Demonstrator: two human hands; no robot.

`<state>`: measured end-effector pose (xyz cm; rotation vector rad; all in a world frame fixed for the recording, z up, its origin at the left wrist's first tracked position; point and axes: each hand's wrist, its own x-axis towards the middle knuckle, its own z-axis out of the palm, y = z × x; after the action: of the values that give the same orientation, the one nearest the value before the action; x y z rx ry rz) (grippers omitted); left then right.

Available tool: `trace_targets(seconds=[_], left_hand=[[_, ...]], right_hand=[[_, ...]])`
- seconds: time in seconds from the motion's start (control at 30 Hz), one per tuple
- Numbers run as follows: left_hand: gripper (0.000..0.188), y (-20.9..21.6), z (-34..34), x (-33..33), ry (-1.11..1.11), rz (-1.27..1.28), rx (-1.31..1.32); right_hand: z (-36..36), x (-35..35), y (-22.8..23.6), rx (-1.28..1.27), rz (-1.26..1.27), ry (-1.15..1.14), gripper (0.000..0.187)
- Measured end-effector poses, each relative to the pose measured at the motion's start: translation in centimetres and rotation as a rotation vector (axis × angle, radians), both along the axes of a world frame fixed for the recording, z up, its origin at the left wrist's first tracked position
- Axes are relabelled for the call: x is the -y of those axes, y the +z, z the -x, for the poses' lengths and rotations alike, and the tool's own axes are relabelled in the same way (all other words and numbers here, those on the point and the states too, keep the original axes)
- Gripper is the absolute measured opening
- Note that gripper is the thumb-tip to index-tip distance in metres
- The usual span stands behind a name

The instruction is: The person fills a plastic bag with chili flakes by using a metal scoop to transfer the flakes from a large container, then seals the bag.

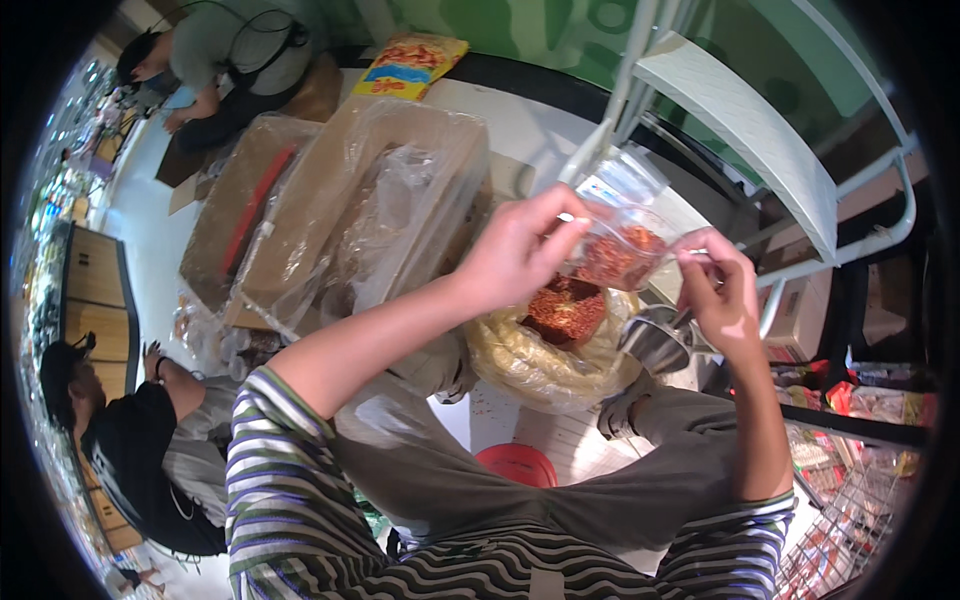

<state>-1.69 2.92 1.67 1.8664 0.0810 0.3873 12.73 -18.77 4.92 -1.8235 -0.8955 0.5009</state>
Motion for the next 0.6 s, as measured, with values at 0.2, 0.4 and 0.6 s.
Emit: trace_targets(seconds=[0.2,0.4,0.6], left_hand=[[0.012,0.5,1.1,0.0,-0.065,-0.074,0.008],[0.012,0.7,1.3,-0.4,-0.020,0.065,-0.049],[0.008,0.7,0.9,-1.6,0.057,0.128,-0.049]], right_hand=[[2.9,-1.7,-1.5,0.369,0.015,0.029,0.008],[2.3,-1.8,-0.9,0.238,-0.036,-0.098,0.007],[2.0,-1.8,-0.4,0.148,-0.062,-0.100,0.008]])
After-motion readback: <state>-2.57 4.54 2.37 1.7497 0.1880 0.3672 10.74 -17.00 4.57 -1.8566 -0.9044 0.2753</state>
